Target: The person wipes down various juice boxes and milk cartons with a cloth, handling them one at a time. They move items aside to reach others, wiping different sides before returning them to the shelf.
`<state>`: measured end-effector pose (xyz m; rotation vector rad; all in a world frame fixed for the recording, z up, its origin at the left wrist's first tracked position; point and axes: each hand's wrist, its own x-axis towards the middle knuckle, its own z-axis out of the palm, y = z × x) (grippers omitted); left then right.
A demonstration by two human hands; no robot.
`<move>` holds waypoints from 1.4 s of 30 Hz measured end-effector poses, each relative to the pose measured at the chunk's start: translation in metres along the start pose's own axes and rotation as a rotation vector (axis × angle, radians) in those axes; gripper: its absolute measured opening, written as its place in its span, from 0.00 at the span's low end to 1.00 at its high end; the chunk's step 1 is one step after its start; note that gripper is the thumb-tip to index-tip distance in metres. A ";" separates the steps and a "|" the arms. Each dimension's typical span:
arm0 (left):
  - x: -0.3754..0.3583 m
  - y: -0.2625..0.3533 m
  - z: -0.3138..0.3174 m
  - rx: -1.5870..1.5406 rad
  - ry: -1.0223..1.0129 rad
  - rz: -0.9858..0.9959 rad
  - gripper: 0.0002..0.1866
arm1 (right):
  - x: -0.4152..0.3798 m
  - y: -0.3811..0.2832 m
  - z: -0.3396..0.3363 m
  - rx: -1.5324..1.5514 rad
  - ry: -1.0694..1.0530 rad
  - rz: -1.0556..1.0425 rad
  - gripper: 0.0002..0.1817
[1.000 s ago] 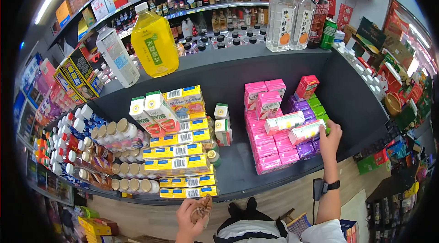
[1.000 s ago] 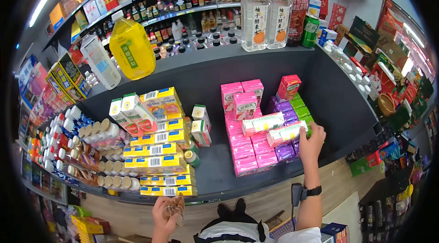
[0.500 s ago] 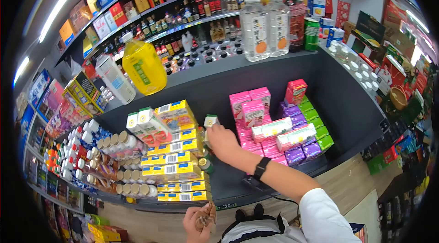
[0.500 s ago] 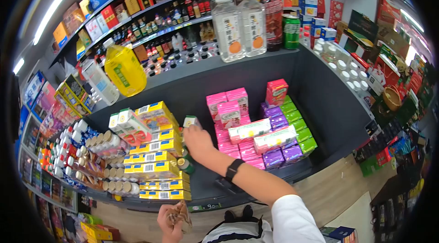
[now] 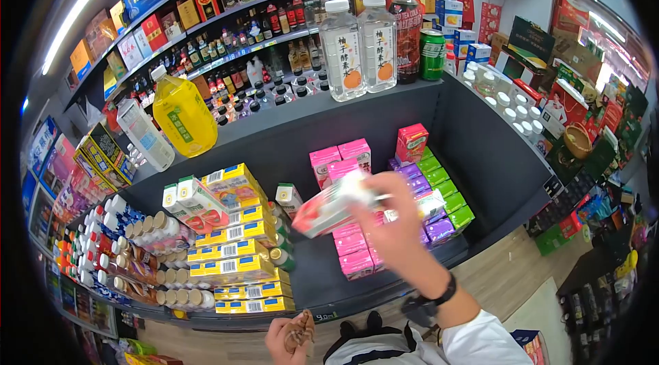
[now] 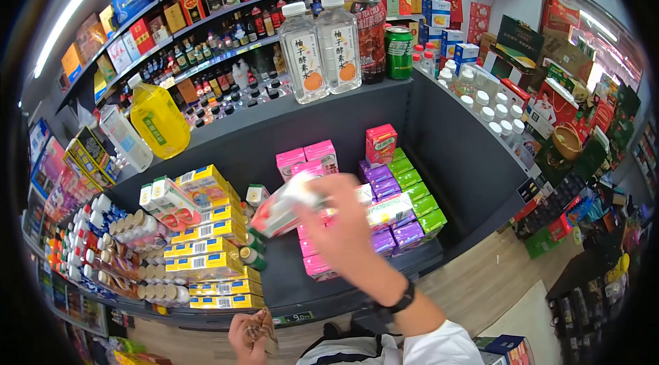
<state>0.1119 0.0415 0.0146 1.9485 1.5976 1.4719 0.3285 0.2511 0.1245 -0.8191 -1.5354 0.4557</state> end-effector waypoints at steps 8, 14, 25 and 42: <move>-0.009 -0.017 0.012 -0.159 -0.046 -0.120 0.13 | 0.030 0.123 -0.148 0.211 0.468 0.468 0.13; 0.007 -0.003 0.014 -0.074 -0.108 -0.048 0.15 | 0.017 0.203 -0.148 0.158 0.395 0.660 0.13; 0.012 0.002 0.011 -0.035 -0.121 -0.122 0.18 | 0.008 0.223 -0.145 -0.801 0.111 0.439 0.16; -0.010 -0.021 -0.044 -0.089 -0.004 -0.091 0.14 | -0.001 0.103 0.202 -0.688 -0.622 0.037 0.28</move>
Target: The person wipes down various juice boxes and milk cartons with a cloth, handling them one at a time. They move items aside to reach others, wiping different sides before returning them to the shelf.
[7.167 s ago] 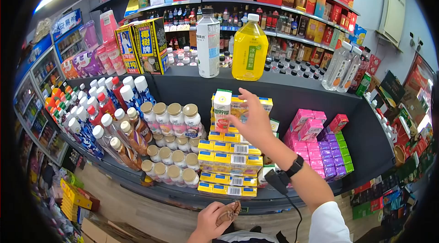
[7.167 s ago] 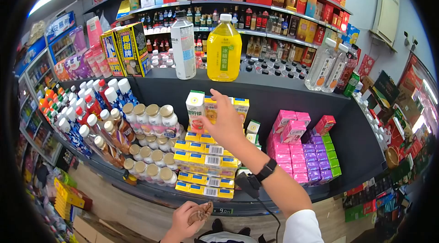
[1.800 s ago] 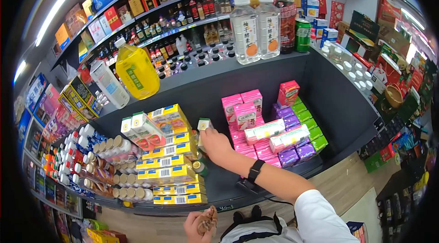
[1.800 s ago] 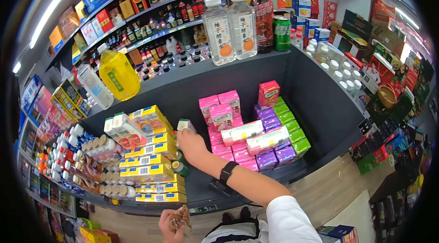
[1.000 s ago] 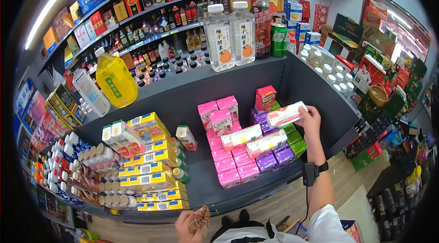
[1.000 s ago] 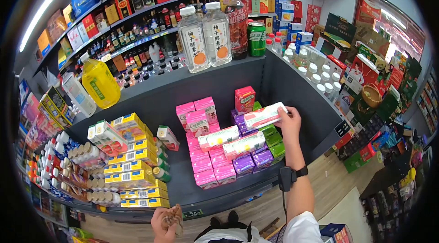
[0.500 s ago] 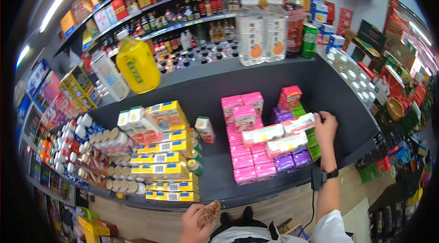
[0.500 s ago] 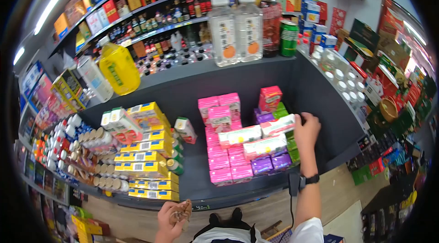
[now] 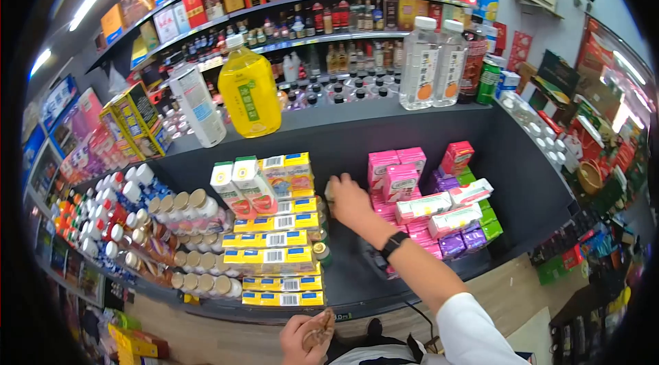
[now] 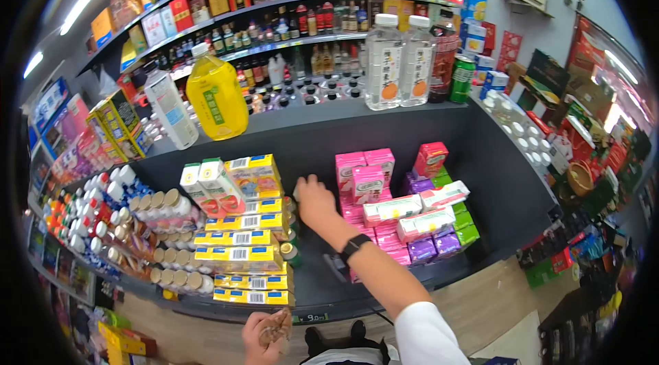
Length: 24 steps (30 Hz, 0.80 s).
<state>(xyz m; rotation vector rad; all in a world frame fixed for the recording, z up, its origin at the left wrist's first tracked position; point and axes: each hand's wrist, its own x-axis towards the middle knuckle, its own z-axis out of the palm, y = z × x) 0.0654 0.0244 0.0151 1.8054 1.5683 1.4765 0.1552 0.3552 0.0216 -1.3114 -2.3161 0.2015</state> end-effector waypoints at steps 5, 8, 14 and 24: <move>-0.018 -0.024 -0.026 -0.086 0.031 -0.038 0.16 | -0.009 -0.009 -0.001 0.050 0.065 -0.027 0.28; -0.017 -0.040 -0.036 -0.114 0.026 -0.023 0.18 | -0.044 -0.027 -0.033 0.140 0.254 -0.114 0.25; 0.003 -0.047 -0.051 0.028 -0.039 0.065 0.17 | -0.138 -0.040 -0.102 0.362 0.464 0.008 0.31; 0.017 -0.049 -0.036 -0.001 -0.112 0.088 0.18 | -0.220 0.058 -0.077 1.131 0.781 0.486 0.26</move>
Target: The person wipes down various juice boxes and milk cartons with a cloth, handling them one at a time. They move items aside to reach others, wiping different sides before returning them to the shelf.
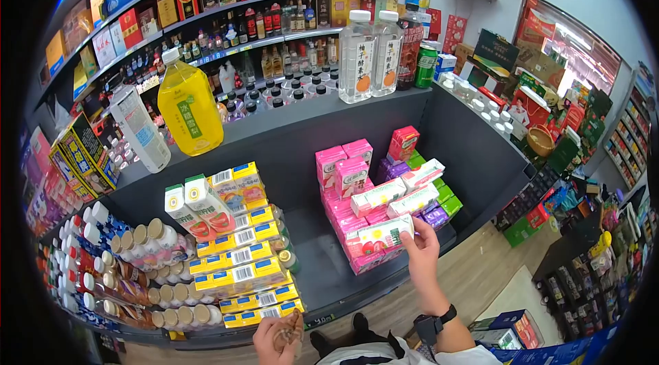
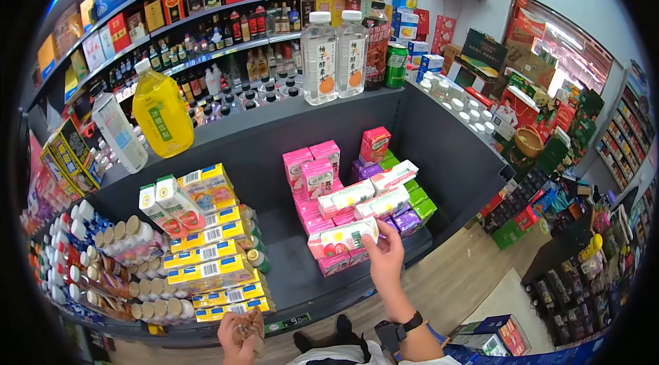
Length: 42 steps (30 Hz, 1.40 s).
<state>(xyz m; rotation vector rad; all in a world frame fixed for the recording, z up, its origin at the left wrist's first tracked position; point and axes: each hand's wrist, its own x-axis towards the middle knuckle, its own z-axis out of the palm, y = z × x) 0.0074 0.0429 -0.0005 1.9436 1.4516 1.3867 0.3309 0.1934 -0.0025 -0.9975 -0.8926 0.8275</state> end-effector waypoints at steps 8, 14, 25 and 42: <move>-0.004 0.001 0.011 -0.002 -0.014 0.034 0.18 | 0.014 0.024 -0.036 -0.151 0.148 -0.124 0.23; -0.004 0.009 0.007 0.018 -0.007 -0.024 0.18 | 0.027 0.023 -0.071 -0.699 0.025 -0.252 0.21; 0.001 0.017 0.012 0.004 -0.061 -0.014 0.18 | 0.025 0.022 -0.067 -0.914 0.001 -0.349 0.23; -0.002 0.010 0.003 -0.088 -0.030 -0.132 0.21 | 0.003 0.016 -0.021 -0.881 -0.008 -0.278 0.59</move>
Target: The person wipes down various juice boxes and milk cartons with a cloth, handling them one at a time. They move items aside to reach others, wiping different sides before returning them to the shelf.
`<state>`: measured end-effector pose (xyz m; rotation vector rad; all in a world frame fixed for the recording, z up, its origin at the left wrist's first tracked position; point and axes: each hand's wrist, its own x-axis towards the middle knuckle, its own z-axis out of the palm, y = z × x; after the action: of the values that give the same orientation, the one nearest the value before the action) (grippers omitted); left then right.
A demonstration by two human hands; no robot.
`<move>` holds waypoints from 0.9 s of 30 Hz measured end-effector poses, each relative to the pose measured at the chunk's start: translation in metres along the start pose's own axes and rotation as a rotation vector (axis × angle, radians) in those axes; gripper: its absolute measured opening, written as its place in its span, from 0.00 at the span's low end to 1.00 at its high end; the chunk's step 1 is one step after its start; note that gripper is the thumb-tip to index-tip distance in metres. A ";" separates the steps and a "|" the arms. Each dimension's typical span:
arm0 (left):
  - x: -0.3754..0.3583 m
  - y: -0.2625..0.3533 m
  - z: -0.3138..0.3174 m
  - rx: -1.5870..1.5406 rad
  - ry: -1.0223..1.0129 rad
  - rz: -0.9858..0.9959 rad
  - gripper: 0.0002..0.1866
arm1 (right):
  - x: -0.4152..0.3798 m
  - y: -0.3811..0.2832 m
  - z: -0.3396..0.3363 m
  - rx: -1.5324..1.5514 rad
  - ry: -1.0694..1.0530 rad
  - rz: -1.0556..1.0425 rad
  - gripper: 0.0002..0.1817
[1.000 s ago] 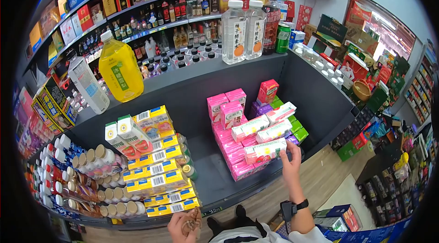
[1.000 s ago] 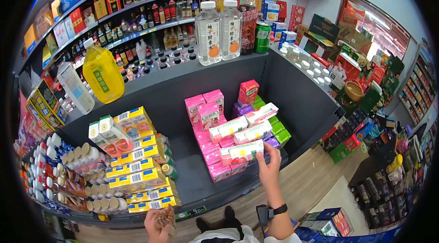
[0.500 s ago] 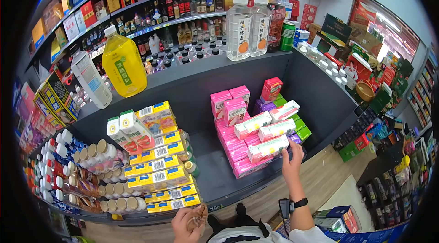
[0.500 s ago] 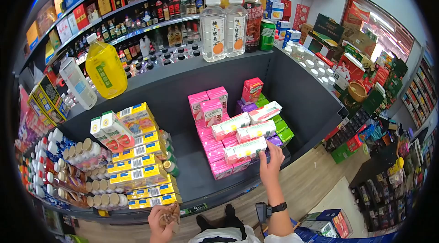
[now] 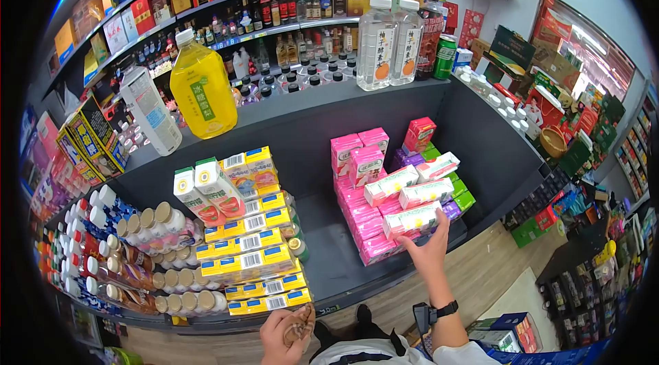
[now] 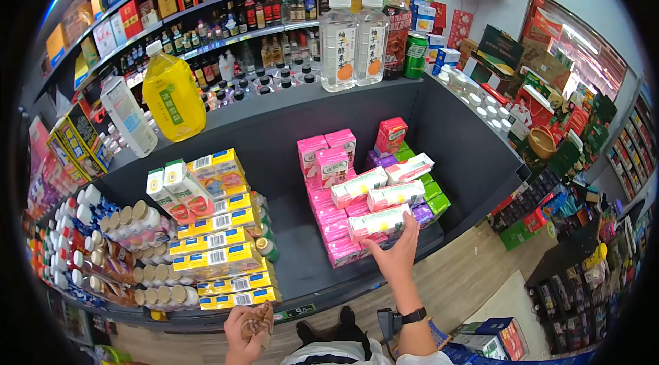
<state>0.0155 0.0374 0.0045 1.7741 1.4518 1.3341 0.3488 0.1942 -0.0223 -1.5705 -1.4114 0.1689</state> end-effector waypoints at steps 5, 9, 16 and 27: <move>0.001 -0.003 -0.005 -0.011 0.007 0.024 0.21 | 0.000 0.002 0.009 0.013 0.049 -0.029 0.58; 0.004 0.000 -0.011 0.014 -0.014 0.015 0.20 | -0.004 0.005 0.013 -0.115 0.066 -0.085 0.59; 0.006 0.000 -0.019 -0.009 -0.016 0.040 0.23 | -0.017 -0.003 0.008 -0.075 0.162 -0.093 0.56; 0.034 0.036 0.042 -0.855 -0.132 -0.485 0.35 | -0.118 -0.120 0.023 0.640 -0.523 -0.429 0.55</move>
<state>0.0681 0.0661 0.0301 0.8685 0.9229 1.2604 0.2147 0.0915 -0.0048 -0.6978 -1.8215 0.7316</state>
